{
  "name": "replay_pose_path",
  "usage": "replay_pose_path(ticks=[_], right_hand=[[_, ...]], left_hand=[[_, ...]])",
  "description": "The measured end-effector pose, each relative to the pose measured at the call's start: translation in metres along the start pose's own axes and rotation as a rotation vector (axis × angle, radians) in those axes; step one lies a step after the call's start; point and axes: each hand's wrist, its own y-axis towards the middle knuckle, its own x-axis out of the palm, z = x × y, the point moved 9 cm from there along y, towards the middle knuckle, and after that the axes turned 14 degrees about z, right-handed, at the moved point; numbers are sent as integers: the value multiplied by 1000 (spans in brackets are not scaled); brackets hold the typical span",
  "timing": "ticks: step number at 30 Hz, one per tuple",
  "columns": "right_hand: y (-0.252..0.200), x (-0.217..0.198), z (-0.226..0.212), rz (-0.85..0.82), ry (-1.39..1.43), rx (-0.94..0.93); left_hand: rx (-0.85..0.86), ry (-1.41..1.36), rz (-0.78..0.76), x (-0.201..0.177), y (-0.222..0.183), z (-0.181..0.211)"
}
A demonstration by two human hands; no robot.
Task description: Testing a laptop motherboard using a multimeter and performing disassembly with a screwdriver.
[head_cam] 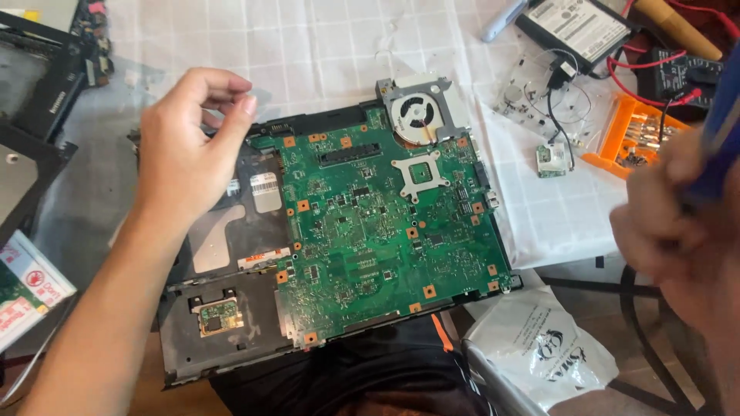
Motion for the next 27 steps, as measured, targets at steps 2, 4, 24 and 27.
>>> replay_pose_path(ticks=[2, 4, 24, 27], right_hand=[[15, 21, -11, -6, 72, -26], [21, 46, -19, 17, -246, -238], [49, 76, 30, -138, -1516, 321], [46, 71, 30, -128, -1485, 338]], left_hand=[[-5, -17, -17, 1, 1, 1], [-11, -26, -51, 3, 2, 7], [468, 27, -740, 92, -91, 132], [843, 558, -376, 92, -92, 130]])
